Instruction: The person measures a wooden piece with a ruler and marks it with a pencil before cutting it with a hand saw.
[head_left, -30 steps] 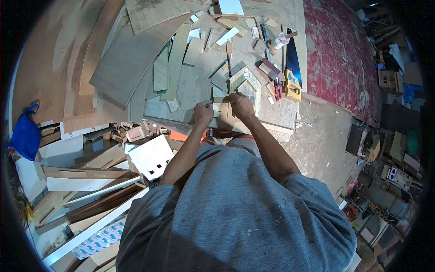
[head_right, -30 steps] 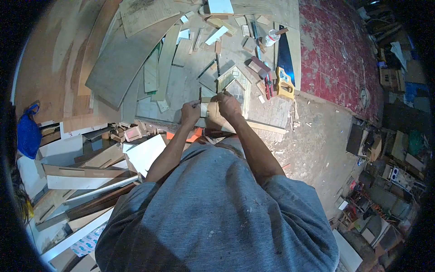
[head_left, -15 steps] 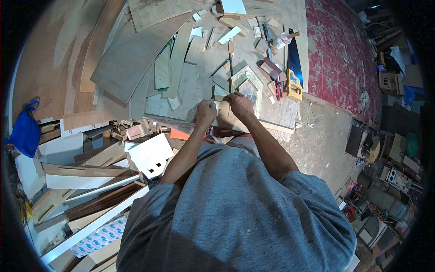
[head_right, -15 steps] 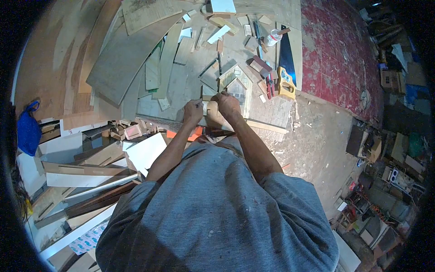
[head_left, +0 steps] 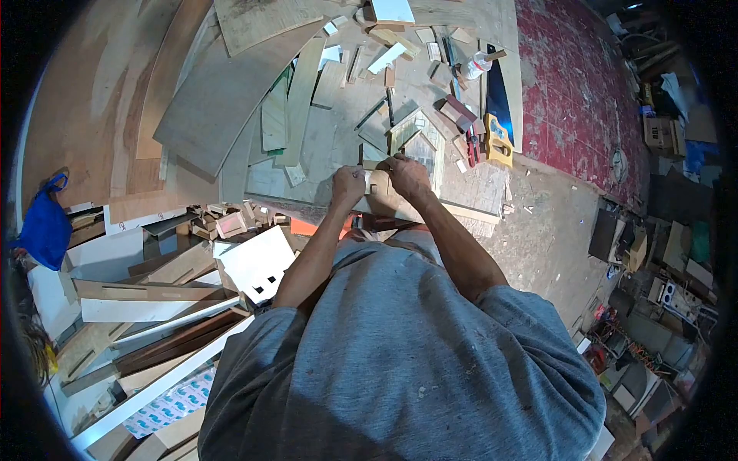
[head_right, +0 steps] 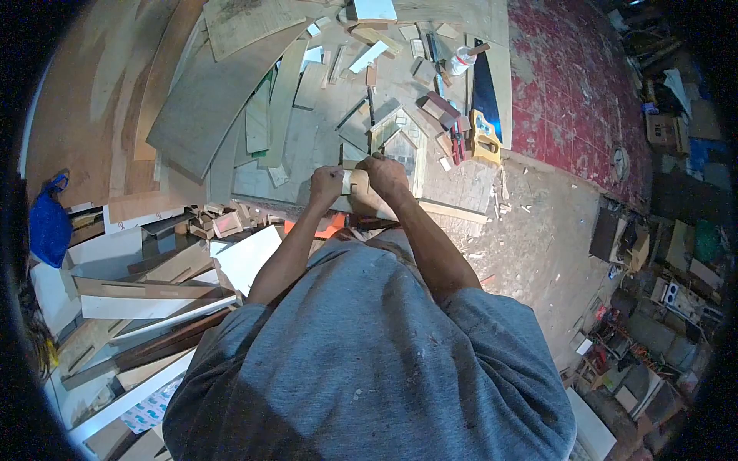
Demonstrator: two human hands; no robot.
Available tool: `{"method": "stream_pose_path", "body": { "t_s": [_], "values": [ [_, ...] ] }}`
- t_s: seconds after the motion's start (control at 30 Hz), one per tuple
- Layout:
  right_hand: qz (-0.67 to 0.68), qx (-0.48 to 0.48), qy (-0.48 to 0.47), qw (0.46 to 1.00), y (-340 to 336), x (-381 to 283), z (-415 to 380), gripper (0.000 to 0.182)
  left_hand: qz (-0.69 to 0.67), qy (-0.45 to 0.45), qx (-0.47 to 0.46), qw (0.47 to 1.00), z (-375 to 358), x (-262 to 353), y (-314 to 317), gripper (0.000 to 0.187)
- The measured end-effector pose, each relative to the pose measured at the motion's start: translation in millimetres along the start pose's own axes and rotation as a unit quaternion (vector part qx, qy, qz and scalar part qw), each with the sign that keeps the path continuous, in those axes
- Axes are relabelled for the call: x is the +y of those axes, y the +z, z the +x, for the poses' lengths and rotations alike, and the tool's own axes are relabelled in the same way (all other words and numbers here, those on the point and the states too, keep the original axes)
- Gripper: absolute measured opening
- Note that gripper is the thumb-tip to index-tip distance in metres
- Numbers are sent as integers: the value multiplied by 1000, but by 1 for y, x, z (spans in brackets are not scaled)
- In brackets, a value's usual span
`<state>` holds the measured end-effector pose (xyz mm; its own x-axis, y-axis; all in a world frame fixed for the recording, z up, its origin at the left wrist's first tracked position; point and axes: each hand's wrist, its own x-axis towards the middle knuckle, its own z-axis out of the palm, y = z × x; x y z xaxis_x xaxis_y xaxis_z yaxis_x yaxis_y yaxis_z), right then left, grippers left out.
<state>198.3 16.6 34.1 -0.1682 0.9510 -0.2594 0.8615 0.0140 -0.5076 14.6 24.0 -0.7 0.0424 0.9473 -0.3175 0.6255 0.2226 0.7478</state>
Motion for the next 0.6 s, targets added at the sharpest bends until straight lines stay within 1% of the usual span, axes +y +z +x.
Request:
{"method": "stream_pose_path", "body": {
  "t_s": [0.07,0.13,0.17,0.23,0.37,0.4,0.43,0.5,0.6],
  "values": [
    [-13,-4,-6,1000,-4,-3,-1,27,18,10,-12,1000,6,-7,0,28],
    [-20,-22,-4,1000,-7,-7,-2,27,-40,-43,-49,997,9,-12,0,28],
    [-27,-39,-1,999,-9,-8,-4,28,-40,-43,-50,997,5,-1,-9,28],
    [-31,-41,1,999,-10,-11,-10,28,-81,-94,-100,987,-7,16,-27,29],
    [-43,-45,1,998,-5,-14,-20,30,-61,-100,-91,989,-21,-8,-18,29],
    [-42,-46,1,998,-3,-14,-21,30,-53,-77,-94,991,-24,-15,-14,29],
    [-47,-46,0,998,-3,-14,-22,31,-45,-55,-97,993,-27,-16,-13,30],
    [-52,-47,0,998,-3,-14,-24,33,-35,-64,-100,992,-29,-16,-11,30],
    [-53,-75,-7,996,-6,-17,-24,35,-22,-68,-105,992,-30,-15,-10,30]
  ]
}}
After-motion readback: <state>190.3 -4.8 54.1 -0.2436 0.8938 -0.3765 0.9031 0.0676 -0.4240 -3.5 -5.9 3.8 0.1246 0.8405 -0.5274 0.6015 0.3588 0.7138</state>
